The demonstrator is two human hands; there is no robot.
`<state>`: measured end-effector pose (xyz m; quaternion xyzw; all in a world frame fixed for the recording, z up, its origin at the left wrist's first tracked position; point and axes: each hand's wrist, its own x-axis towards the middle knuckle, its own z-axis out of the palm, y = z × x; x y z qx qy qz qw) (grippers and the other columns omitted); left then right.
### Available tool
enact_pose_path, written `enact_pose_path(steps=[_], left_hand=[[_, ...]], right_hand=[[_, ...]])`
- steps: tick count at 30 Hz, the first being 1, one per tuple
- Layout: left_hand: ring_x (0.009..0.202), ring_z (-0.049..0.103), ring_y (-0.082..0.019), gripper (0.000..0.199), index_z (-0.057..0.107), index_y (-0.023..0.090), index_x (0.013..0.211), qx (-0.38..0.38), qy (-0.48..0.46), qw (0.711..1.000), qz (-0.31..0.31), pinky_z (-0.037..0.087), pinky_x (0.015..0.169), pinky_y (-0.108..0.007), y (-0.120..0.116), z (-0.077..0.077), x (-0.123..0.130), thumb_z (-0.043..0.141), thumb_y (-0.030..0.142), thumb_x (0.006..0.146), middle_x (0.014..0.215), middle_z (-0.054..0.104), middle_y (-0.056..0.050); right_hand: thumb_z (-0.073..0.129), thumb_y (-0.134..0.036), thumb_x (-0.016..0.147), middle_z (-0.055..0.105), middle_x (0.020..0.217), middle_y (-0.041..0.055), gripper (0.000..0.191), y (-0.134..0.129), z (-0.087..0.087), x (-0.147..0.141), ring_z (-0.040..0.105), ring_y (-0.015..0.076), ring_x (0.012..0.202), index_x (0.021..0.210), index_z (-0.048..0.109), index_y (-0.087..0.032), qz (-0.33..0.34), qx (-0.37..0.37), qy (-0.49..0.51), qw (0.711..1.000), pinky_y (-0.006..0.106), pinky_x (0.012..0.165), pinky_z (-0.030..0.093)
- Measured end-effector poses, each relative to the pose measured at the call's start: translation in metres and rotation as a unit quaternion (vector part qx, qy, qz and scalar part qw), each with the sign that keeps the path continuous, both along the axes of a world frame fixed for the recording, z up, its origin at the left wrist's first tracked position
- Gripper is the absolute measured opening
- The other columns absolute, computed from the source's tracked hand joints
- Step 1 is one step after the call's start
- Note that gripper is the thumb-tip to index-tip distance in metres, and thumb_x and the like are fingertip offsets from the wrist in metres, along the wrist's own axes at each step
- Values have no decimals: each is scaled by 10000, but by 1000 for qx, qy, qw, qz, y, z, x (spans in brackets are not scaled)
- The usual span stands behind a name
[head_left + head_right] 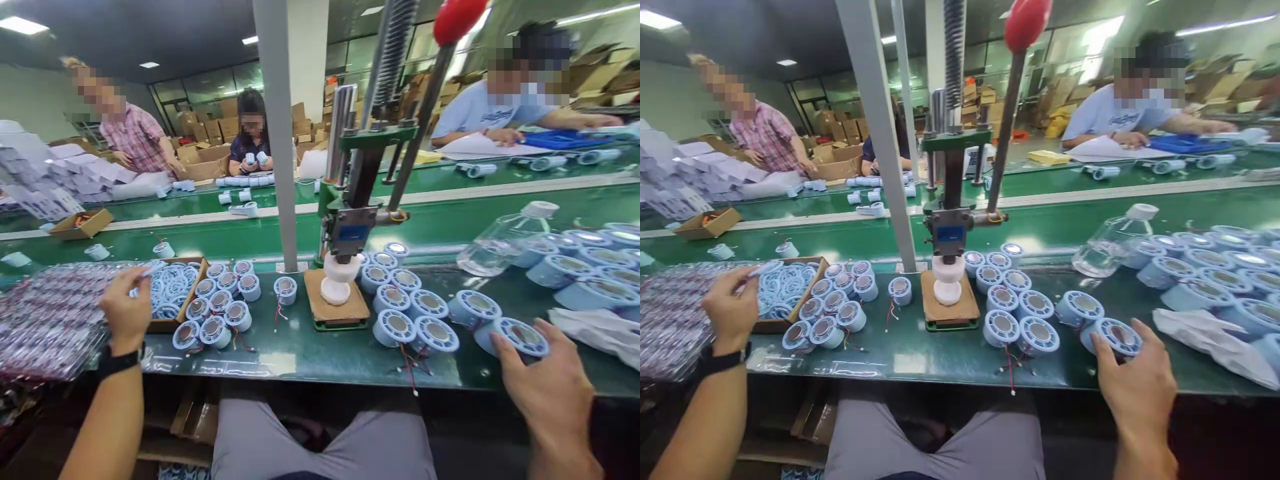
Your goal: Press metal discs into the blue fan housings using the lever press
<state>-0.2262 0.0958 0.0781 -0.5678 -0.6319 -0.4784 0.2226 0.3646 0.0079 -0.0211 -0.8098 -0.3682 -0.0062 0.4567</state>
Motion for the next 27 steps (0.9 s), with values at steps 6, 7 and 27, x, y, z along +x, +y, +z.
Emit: enact_pose_path(steps=[6,7,27], left_hand=[[1051,655,-199,347,686,311,1060,-148,115,918,-348,565,929,-366,-92,-68,143,472,101,885,1081,703,-36],[1078,643,-209,373,685,300,1070,-175,130,905,-365,566,926,-375,-97,-82,157,456,78,877,1116,693,-53],[1143,543,-328,548,552,195,1213,-358,65,891,-271,477,956,-506,-74,-109,191,803,314,741,1236,615,-132]], right_hand=[[496,-469,900,613,1197,129,427,5,32,-116,615,350,1099,1302,549,-334,164,147,-96,971,599,934,501],[487,-395,919,619,1190,114,370,14,33,-146,633,308,1071,1269,568,-307,270,141,-85,949,548,921,530],[602,-166,806,591,1294,55,538,9,12,-177,588,195,1203,1330,512,-248,552,2,8,834,331,1031,500]])
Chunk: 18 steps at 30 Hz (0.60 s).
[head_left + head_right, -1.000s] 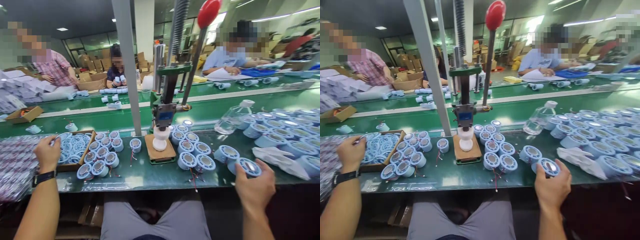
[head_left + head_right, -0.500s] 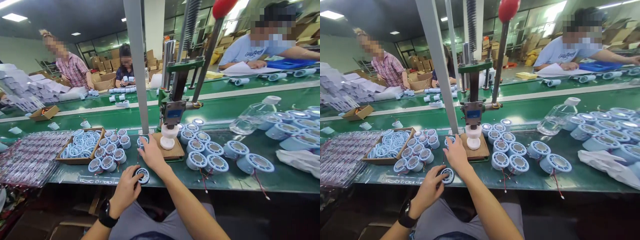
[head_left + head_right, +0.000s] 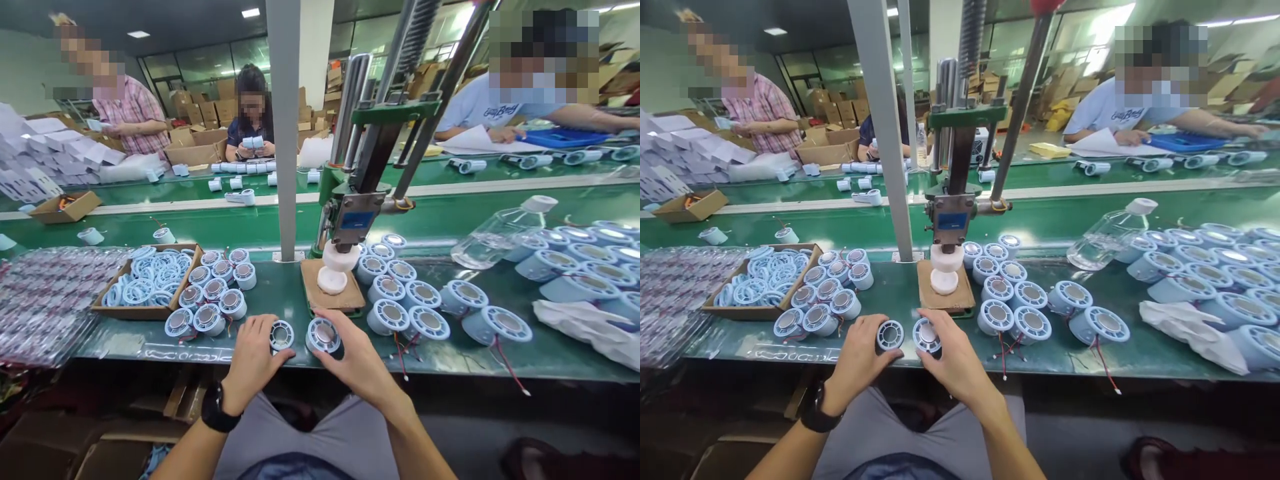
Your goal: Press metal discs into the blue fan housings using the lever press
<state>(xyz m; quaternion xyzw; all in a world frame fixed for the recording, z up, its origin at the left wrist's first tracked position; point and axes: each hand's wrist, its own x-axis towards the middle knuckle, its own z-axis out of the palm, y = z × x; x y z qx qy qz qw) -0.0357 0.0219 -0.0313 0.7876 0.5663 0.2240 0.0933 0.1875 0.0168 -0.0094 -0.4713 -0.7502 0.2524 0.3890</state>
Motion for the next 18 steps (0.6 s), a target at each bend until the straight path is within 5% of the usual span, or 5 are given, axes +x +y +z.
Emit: enact_pose_path(steps=[3,7,10,13,18], left_hand=[[1278,452,-364,784,424,182,1404,-1,9,999,-31,413,1039,-539,6,6,-5,789,388,742,1397,509,-169],[1324,440,-300,622,430,256,1419,-41,-3,988,-146,385,1092,-485,13,12,-18,645,225,836,1409,536,-96],[1178,576,-260,607,410,241,1414,-33,-114,990,-72,455,1031,-437,12,13,-17,642,237,853,1297,621,-91],[1032,649,-219,791,265,247,1484,-11,-209,978,-11,508,961,-383,5,19,-1,709,303,833,1243,652,-73],[1049,633,-242,939,269,273,1494,20,-133,990,-40,505,954,-382,-3,31,30,803,205,725,1157,665,-42]], right_hand=[[595,-161,804,600,1309,60,545,-11,-17,1,594,192,1209,1338,520,-235,-16,1,24,1000,334,1054,494],[608,-163,802,588,1340,79,572,-13,-28,-10,580,201,1244,1362,504,-214,-51,13,57,997,349,1083,482],[627,-177,796,613,1303,94,579,-12,-33,-23,611,214,1205,1361,506,-198,-86,16,79,993,354,1046,515],[628,-180,803,629,1288,97,601,-10,-41,-37,634,212,1176,1385,482,-193,-95,31,91,991,346,1016,540],[578,-111,760,626,1302,95,659,-10,-53,-50,634,204,1184,1402,458,-192,-117,79,98,985,333,1001,550]])
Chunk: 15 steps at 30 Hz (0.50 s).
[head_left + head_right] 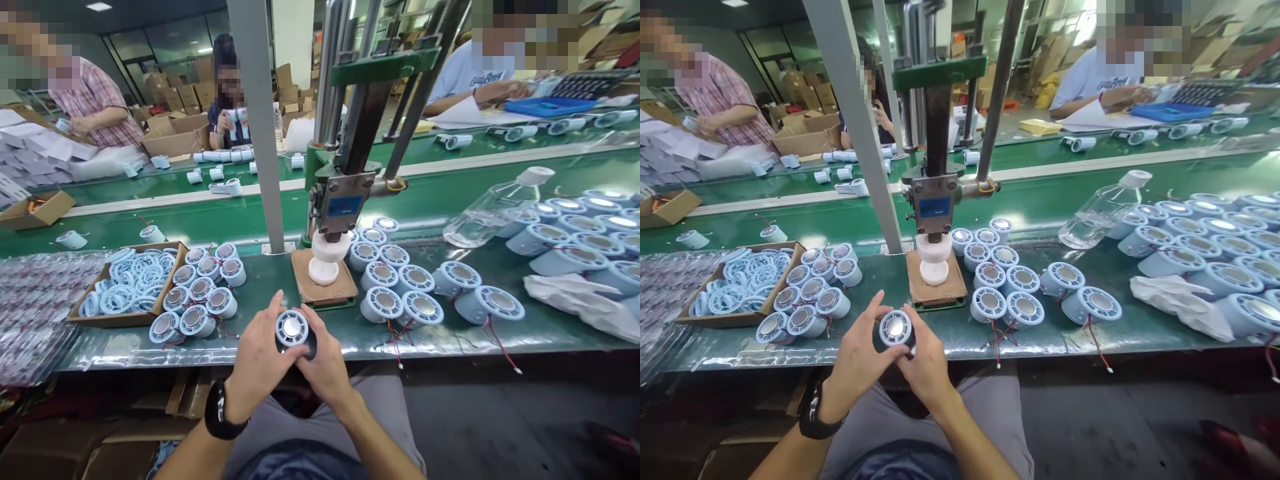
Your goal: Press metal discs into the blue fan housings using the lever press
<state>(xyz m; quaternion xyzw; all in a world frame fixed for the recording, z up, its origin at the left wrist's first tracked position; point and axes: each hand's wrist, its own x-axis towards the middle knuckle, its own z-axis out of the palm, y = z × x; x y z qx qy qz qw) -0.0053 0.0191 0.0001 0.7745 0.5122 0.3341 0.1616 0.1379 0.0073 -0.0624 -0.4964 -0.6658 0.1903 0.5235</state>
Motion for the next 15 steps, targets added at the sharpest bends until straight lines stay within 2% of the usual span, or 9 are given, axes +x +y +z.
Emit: enact_pose_path(steps=[5,11,15], left_hand=[[1052,616,-255,932,320,259,1475,-16,3,1000,21,503,947,-401,2,3,7,797,140,684,1148,650,-51],[1141,573,-238,784,367,281,1450,-67,-40,997,0,461,1024,-408,0,1,7,705,130,759,1232,625,-49],[1270,514,-265,614,408,218,1434,-90,-93,992,4,414,1086,-447,-6,-16,10,602,239,852,1357,562,-108]], right_hand=[[590,-132,788,628,1297,100,687,-1,-2,1,641,201,1175,1446,407,-197,4,-3,-2,1000,317,981,559],[563,-118,826,610,1324,97,810,1,-1,0,618,194,1210,1554,221,-213,12,0,-5,1000,337,1007,545],[534,-115,851,580,1356,117,707,-1,-2,3,595,216,1235,1523,334,-207,31,8,-59,998,378,1028,537]])
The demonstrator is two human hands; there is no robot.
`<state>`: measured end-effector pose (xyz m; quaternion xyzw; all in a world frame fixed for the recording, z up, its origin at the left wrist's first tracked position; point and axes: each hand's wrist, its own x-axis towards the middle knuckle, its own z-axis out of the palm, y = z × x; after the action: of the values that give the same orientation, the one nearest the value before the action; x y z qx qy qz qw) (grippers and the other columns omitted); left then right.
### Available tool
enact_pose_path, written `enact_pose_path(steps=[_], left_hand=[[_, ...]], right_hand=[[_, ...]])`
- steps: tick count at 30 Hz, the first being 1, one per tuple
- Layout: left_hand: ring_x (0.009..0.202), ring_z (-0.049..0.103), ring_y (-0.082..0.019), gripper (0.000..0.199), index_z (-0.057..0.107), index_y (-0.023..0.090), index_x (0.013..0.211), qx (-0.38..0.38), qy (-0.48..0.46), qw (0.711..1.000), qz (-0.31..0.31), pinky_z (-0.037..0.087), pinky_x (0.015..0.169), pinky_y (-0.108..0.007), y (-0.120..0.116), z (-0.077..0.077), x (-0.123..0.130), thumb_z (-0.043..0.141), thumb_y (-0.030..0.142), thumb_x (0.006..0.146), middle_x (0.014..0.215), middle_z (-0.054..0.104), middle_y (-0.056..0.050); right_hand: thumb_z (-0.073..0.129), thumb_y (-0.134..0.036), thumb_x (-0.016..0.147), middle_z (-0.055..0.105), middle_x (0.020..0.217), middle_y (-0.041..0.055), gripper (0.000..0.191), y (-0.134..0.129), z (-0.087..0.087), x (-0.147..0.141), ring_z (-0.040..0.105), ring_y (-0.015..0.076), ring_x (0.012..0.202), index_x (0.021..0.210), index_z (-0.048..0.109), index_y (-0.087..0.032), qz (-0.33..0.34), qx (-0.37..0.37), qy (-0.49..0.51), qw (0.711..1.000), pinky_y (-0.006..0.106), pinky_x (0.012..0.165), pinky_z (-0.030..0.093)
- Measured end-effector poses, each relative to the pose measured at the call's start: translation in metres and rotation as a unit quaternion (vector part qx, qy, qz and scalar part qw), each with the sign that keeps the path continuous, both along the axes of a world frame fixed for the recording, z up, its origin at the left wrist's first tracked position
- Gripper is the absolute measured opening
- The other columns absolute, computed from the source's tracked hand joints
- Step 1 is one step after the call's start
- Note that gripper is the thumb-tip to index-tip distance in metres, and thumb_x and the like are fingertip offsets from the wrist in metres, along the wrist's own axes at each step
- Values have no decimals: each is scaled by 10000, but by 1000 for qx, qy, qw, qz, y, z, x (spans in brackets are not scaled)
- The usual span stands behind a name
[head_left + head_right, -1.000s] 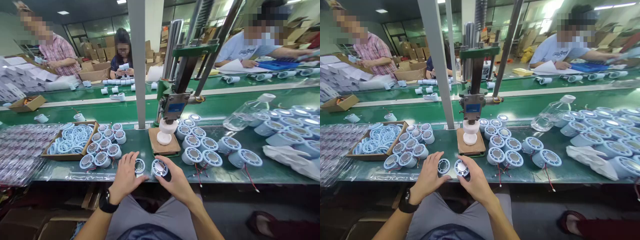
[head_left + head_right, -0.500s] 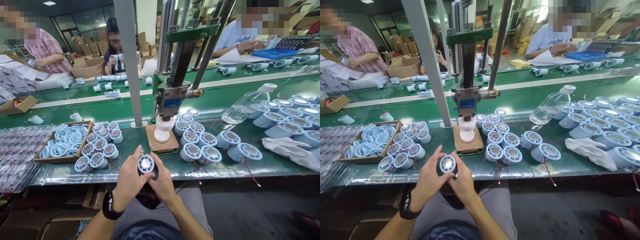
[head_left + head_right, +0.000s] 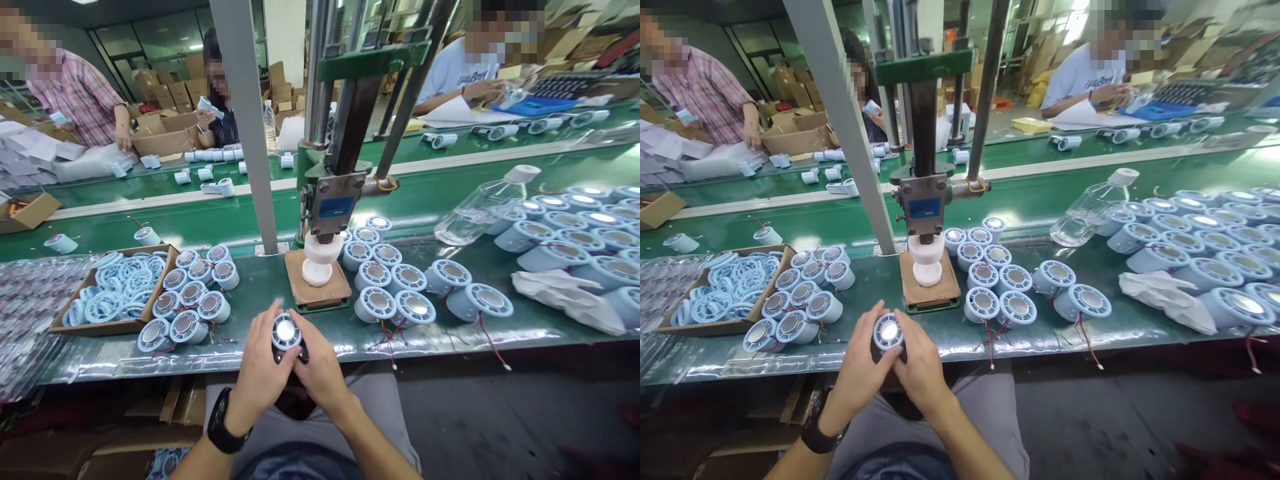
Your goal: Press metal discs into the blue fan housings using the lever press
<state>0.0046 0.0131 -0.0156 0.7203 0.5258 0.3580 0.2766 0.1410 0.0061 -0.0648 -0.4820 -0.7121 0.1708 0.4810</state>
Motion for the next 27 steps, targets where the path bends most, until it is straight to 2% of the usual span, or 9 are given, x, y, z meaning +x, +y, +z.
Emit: enact_pose_path(steps=[3,5,8,12,15,19,21,24,27], left_hand=[[1266,534,-278,522,503,179,1352,-51,-46,998,-5,425,1075,-446,3,-7,0,581,296,849,1368,568,-127],[1169,598,-278,521,565,184,1275,-91,-62,994,11,458,1029,-431,14,-2,-2,655,308,777,1278,635,-105],[1039,643,-272,536,618,194,1185,-87,-74,993,33,484,963,-411,43,18,-1,732,344,684,1149,691,-75],[927,659,-263,573,641,166,1144,-36,-106,993,29,507,878,-392,89,48,18,752,410,637,1039,709,-80],[906,659,-263,594,657,140,1108,-26,-141,990,1,512,851,-388,114,55,44,773,425,600,1016,712,-96],[909,657,-254,566,661,116,1058,-46,-221,972,-64,509,863,-380,130,49,76,789,399,586,1013,715,-108],[873,659,-252,526,664,102,984,-77,-247,962,-89,517,836,-378,132,45,85,799,402,573,966,721,-115],[857,657,-255,492,662,99,919,-94,-258,957,-98,518,831,-386,132,40,90,806,414,569,931,723,-118],[911,652,-247,510,656,108,986,-72,-280,954,-81,504,885,-385,131,36,89,794,396,589,997,717,-112]], right_hand=[[561,-113,838,561,1371,125,679,-1,21,19,578,249,1244,1491,402,-209,49,-21,-98,994,420,1015,549],[619,-142,824,547,1378,126,683,5,59,41,571,275,1245,1475,430,-222,70,-9,-168,983,436,986,566],[624,-192,864,529,1386,107,576,29,158,76,509,273,1312,1424,491,-220,-2,115,-204,972,452,1071,506],[582,-165,912,565,1315,98,491,95,310,104,532,173,1246,1386,491,-73,-212,292,-140,922,331,1116,439],[466,-146,971,646,1225,90,371,149,378,110,621,22,1019,1290,498,41,-229,252,-61,938,131,909,476],[-148,-247,713,657,934,67,753,186,390,113,620,-20,762,664,481,163,-205,208,-64,954,101,551,298],[-215,-254,535,619,828,40,661,188,384,113,580,-24,687,486,339,103,-207,218,-66,951,141,496,232],[-194,-281,550,616,768,23,577,181,379,111,569,-35,642,440,269,46,-210,212,-26,954,133,487,219],[-122,-308,640,642,780,21,674,163,380,109,594,-31,633,564,430,71,-183,219,19,958,131,502,261]])
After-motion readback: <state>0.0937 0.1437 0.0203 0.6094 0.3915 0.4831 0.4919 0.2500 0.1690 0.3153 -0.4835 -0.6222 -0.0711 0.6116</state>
